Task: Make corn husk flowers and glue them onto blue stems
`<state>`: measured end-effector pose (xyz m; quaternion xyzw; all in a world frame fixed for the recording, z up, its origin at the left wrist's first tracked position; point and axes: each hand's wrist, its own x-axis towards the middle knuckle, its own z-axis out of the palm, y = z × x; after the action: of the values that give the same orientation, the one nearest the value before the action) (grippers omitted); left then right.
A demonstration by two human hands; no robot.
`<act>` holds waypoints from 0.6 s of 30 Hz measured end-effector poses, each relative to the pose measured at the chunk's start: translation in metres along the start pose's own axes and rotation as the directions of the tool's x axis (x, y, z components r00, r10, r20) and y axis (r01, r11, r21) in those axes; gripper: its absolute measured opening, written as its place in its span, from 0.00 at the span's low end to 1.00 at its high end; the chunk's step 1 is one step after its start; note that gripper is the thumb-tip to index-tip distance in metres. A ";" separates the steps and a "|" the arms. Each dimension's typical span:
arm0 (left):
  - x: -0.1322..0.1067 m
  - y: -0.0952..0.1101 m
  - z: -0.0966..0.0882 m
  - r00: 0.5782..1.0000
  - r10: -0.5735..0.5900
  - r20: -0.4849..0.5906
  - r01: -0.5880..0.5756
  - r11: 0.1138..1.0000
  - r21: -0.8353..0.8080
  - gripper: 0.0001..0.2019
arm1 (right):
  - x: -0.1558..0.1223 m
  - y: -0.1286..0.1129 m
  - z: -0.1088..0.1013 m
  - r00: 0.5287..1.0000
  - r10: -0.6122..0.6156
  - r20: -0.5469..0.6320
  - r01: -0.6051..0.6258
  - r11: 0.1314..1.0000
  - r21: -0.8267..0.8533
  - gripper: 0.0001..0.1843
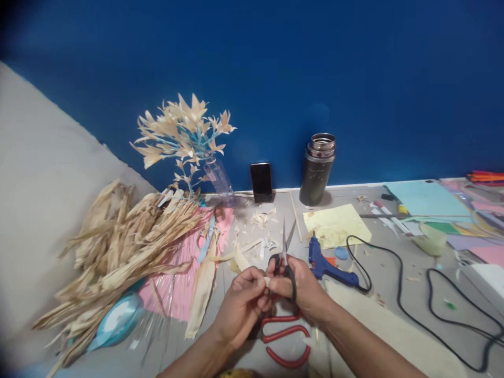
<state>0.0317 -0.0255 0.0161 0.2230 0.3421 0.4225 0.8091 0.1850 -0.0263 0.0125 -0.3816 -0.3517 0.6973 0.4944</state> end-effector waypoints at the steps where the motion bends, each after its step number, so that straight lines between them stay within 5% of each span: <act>1: -0.001 0.000 0.000 1.000 0.000 0.000 0.000 1.000 0.006 0.17 | -0.001 0.001 0.001 1.000 0.010 0.005 -0.010 1.000 -0.027 0.22; 6: -0.002 0.019 0.005 0.999 -0.031 -0.011 0.031 0.999 0.030 0.18 | 0.001 0.001 0.005 1.000 -0.014 -0.023 0.016 0.994 0.104 0.24; 9: 0.013 0.052 0.009 0.995 0.096 -0.040 -0.082 0.960 0.269 0.16 | 0.004 -0.004 0.004 0.997 -0.044 -0.059 0.053 0.988 0.147 0.24; 13: 0.071 0.091 0.022 0.976 0.216 0.024 -0.176 0.723 0.668 0.16 | 0.007 -0.007 0.001 0.996 -0.028 -0.079 0.041 0.985 0.168 0.25; 18: 0.171 0.089 0.042 0.978 0.206 -0.035 -0.102 0.616 0.781 0.14 | 0.011 -0.009 -0.007 0.992 -0.072 -0.108 0.082 0.993 0.090 0.26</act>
<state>0.0857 0.1625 0.0395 0.5514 0.5185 0.3150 0.5726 0.1922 -0.0130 0.0151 -0.3798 -0.3065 0.6726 0.5562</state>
